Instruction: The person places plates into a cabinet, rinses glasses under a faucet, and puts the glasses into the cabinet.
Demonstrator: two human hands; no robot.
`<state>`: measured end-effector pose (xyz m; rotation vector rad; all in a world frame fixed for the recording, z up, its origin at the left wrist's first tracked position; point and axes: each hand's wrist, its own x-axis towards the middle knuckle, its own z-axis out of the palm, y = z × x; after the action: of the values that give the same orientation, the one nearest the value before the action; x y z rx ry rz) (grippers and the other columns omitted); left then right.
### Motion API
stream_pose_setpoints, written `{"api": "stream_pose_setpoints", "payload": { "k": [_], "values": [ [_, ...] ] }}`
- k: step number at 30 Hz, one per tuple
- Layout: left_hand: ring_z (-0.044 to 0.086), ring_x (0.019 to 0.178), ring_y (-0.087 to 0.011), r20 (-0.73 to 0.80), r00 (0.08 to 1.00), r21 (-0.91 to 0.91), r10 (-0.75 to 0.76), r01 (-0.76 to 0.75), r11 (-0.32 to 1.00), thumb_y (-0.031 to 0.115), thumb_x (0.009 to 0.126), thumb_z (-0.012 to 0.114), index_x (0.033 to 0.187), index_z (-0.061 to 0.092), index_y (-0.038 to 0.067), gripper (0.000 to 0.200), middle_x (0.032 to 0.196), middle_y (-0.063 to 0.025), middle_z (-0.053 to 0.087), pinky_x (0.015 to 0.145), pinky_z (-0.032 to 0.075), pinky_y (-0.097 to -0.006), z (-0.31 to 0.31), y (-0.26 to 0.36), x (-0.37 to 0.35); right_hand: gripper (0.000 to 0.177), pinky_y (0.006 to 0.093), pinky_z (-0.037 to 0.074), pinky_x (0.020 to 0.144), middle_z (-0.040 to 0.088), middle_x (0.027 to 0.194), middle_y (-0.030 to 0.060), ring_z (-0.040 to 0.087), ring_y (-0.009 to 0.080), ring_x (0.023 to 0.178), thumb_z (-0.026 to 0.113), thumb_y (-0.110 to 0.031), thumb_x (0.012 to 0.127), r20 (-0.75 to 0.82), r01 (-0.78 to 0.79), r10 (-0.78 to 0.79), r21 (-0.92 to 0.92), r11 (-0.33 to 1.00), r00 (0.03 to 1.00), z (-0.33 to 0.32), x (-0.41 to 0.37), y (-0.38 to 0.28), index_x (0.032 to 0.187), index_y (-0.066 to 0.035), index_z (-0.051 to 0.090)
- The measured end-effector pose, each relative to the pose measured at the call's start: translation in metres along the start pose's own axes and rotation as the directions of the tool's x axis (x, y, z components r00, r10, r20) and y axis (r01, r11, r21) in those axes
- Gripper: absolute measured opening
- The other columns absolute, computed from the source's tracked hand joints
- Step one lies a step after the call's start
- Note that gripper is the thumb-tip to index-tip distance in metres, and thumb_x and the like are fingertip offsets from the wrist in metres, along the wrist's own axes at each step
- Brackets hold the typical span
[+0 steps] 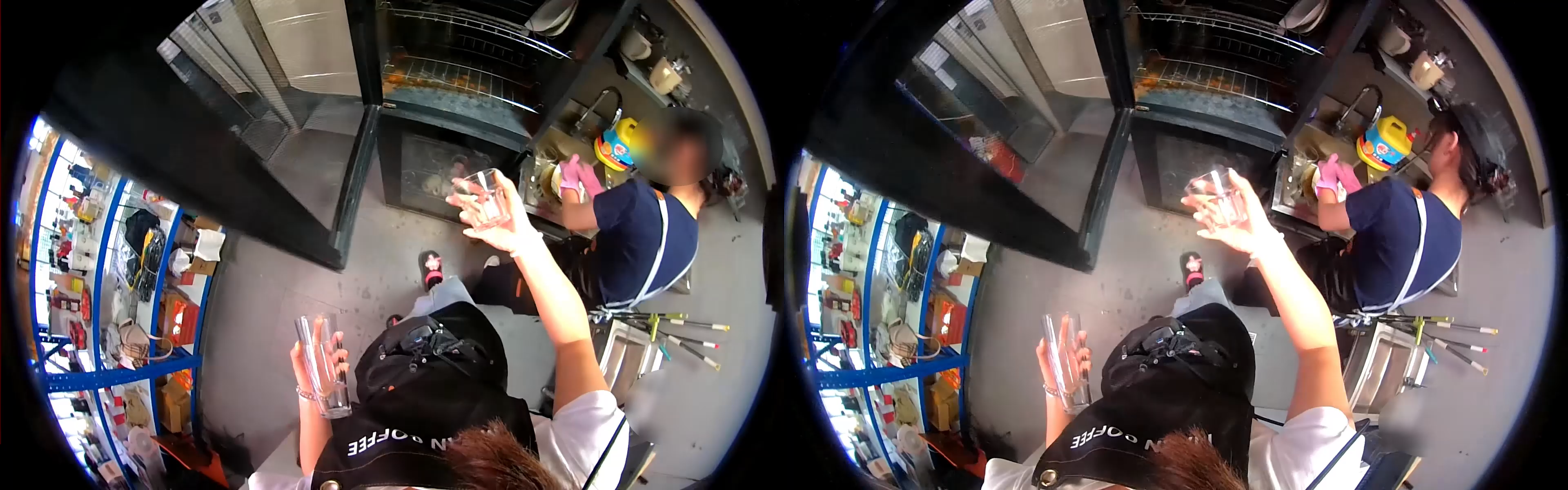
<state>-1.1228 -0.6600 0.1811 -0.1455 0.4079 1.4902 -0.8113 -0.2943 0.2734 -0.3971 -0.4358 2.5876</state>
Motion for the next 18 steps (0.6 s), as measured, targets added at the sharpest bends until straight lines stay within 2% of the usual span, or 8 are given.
{"api": "stream_pose_setpoints", "payload": {
  "k": [1, 3, 8, 9, 12, 15, 16, 18],
  "values": [
    [0.064, 0.092, -0.0404, -0.024, 1.0, 0.001, -0.008, 0.008, 1.0, 0.057, 0.085, 0.059, 0.148, 0.034, 0.028, 0.074, 0.129, -0.0194, 0.054, 0.069, 0.057, -0.0514, 0.002, -0.002, 0.005, 0.058, 0.0418, 0.058, 0.077, 0.063, 0.119, 0.0235, 0.066, 0.0301, 0.092, 0.055, -0.054, 0.092, 0.015, 0.033, -0.033, 0.001, 0.999, 0.999, -0.007, 0.004, -0.01, 0.121, -0.004, 0.06],
    [0.065, 0.09, -0.0393, -0.055, 0.998, 0.019, 0.004, -0.003, 1.0, 0.058, 0.085, 0.059, 0.148, 0.034, 0.027, 0.074, 0.128, -0.0197, 0.054, 0.068, 0.057, -0.0495, 0.013, -0.003, 0.023, 0.053, 0.0401, 0.058, 0.077, 0.064, 0.117, 0.0225, 0.066, 0.0298, 0.089, 0.058, -0.049, 0.092, -0.214, 0.115, -0.108, 0.023, 0.993, 0.971, -0.023, 0.02, -0.034, 0.12, -0.005, 0.061],
    [0.065, 0.087, -0.0373, -0.082, 0.996, 0.098, 0.029, -0.021, 0.995, 0.06, 0.083, 0.06, 0.148, 0.034, 0.027, 0.077, 0.125, -0.0198, 0.056, 0.065, 0.058, -0.0478, 0.041, 0.015, 0.099, 0.045, 0.0369, 0.058, 0.077, 0.067, 0.111, 0.017, 0.066, 0.0264, 0.09, 0.059, -0.029, 0.092, -0.126, 0.14, -0.158, -0.138, 0.98, 0.979, -0.037, 0.08, -0.126, 0.121, 0.006, 0.058],
    [0.065, 0.086, -0.0371, -0.073, 0.997, 0.1, 0.032, -0.025, 0.995, 0.06, 0.083, 0.06, 0.148, 0.034, 0.027, 0.078, 0.124, -0.0197, 0.056, 0.065, 0.059, -0.0476, 0.049, 0.018, 0.12, 0.033, 0.0359, 0.056, 0.08, 0.063, 0.12, 0.0186, 0.066, 0.029, 0.095, 0.064, -0.026, 0.09, -0.134, 0.131, -0.16, -0.204, 0.97, 0.978, -0.048, 0.098, -0.152, 0.112, -0.002, 0.062],
    [0.065, 0.086, -0.0376, -0.064, 0.997, 0.09, 0.047, -0.041, 0.995, 0.06, 0.081, 0.061, 0.148, 0.032, 0.027, 0.08, 0.125, -0.0203, 0.055, 0.065, 0.058, -0.048, 0.08, 0.025, 0.184, 0.027, 0.0332, 0.054, 0.074, 0.066, 0.104, 0.0053, 0.066, 0.0223, 0.091, 0.07, -0.021, 0.088, -0.253, 0.209, -0.433, -0.603, 0.77, 0.865, -0.07, 0.161, -0.216, 0.11, -0.008, 0.062],
    [0.065, 0.086, -0.0386, -0.031, 0.997, 0.044, 0.073, -0.072, 0.996, 0.06, 0.081, 0.063, 0.15, 0.029, 0.029, 0.083, 0.127, -0.0208, 0.053, 0.065, 0.057, -0.0489, 0.102, 0.026, 0.242, 0.033, 0.0295, 0.053, 0.074, 0.065, 0.1, 0.0037, 0.064, 0.0163, 0.085, 0.071, -0.022, 0.088, -0.217, 0.088, -0.468, -0.832, 0.547, 0.857, -0.073, 0.227, -0.28, 0.115, -0.006, 0.06],
    [0.065, 0.086, -0.0386, -0.039, 0.996, 0.033, 0.083, -0.082, 0.996, 0.059, 0.08, 0.063, 0.15, 0.029, 0.029, 0.083, 0.128, -0.0209, 0.053, 0.065, 0.056, -0.0488, 0.112, 0.025, 0.259, 0.046, 0.0287, 0.052, 0.073, 0.064, 0.107, 0.0064, 0.063, 0.0138, 0.084, 0.074, -0.024, 0.086, -0.247, 0.072, -0.547, -0.865, 0.496, 0.8, -0.09, 0.255, -0.299, 0.122, -0.002, 0.055],
    [0.064, 0.087, -0.0385, -0.028, 0.995, 0.032, 0.097, -0.096, 0.995, 0.06, 0.08, 0.064, 0.15, 0.03, 0.029, 0.084, 0.128, -0.0208, 0.052, 0.065, 0.055, -0.0473, 0.133, 0.027, 0.296, 0.077, 0.0306, 0.052, 0.074, 0.061, 0.115, 0.0109, 0.062, 0.016, 0.087, 0.086, -0.032, 0.072, -0.215, -0.065, -0.694, -0.97, 0.236, 0.687, -0.096, 0.306, -0.33, 0.129, 0.003, 0.049]
  ]
}}
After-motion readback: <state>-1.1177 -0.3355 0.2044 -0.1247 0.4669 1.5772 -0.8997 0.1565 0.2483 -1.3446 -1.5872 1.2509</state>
